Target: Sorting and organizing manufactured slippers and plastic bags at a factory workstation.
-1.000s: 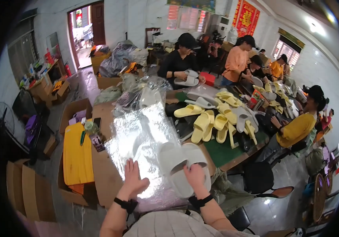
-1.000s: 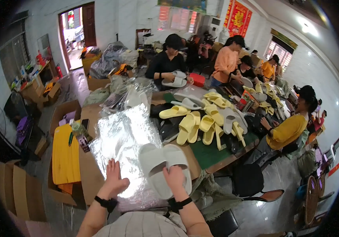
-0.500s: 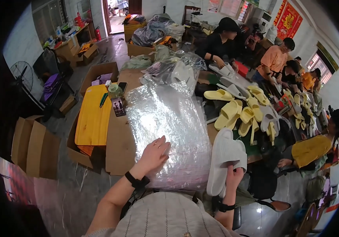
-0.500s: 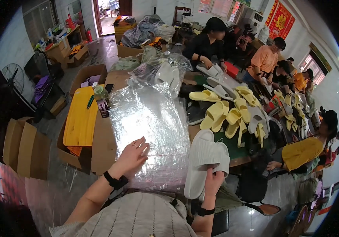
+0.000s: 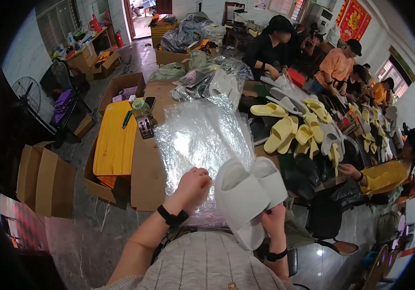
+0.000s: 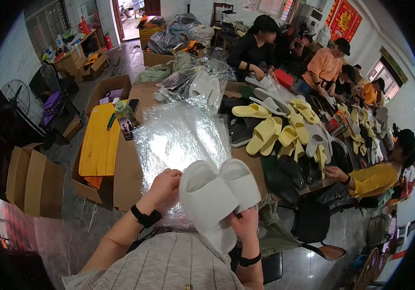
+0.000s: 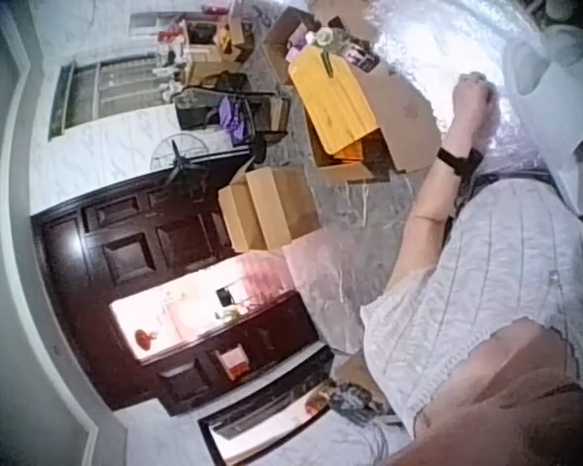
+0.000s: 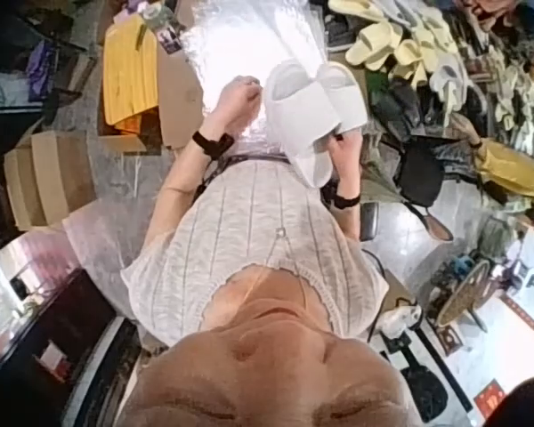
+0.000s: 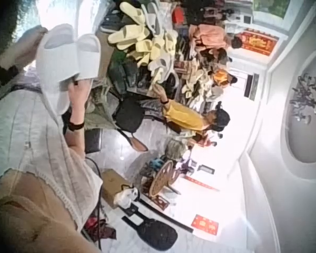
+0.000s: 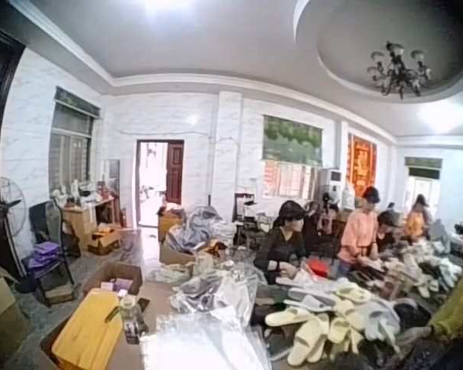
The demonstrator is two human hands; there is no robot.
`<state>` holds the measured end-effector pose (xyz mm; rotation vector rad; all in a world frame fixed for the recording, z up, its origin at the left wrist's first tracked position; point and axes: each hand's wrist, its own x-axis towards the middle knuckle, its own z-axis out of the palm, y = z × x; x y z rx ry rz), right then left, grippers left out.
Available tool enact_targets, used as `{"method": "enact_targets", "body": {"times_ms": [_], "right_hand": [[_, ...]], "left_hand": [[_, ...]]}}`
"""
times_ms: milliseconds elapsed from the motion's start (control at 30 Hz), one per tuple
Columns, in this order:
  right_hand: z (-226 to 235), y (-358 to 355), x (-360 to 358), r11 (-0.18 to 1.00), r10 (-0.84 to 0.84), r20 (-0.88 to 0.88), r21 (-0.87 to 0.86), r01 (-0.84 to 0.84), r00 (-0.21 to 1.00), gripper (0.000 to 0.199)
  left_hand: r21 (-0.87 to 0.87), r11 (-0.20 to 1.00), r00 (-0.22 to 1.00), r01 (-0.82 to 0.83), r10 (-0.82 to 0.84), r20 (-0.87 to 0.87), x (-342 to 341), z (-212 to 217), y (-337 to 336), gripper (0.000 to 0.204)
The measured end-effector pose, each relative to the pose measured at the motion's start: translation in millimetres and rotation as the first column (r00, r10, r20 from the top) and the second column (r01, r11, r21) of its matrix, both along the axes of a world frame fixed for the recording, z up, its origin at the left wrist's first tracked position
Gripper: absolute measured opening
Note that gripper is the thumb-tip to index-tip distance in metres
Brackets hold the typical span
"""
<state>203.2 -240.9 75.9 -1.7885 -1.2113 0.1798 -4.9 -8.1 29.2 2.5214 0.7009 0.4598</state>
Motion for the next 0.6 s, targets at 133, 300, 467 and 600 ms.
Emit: {"method": "enact_targets", "body": {"times_ms": [133, 300, 467, 600], "right_hand": [[10, 23, -28, 0.94, 0.302, -0.367, -0.04, -0.339, 0.88, 0.031], [-17, 59, -31, 0.889, 0.306, -0.368, -0.22, -0.402, 0.878, 0.029], [-49, 94, 5, 0.952, -0.041, 0.118, -0.298, 0.075, 0.992, 0.048], [-56, 90, 43, 0.916, -0.234, 0.194, -0.284, 0.282, 0.953, 0.052]], "left_hand": [[-0.43, 0.903, 0.988, -0.016, 0.079, 0.13, -10, -24, -8, 0.038], [-0.674, 0.69, 0.857, 0.266, 0.151, 0.492, -19, -22, -32, 0.043], [-0.047, 0.986, 0.962, 0.16, -0.166, -0.217, -13, 7, -24, 0.023], [-0.112, 0.991, 0.997, 0.079, -0.076, 0.034, -21, 4, -25, 0.021]]}}
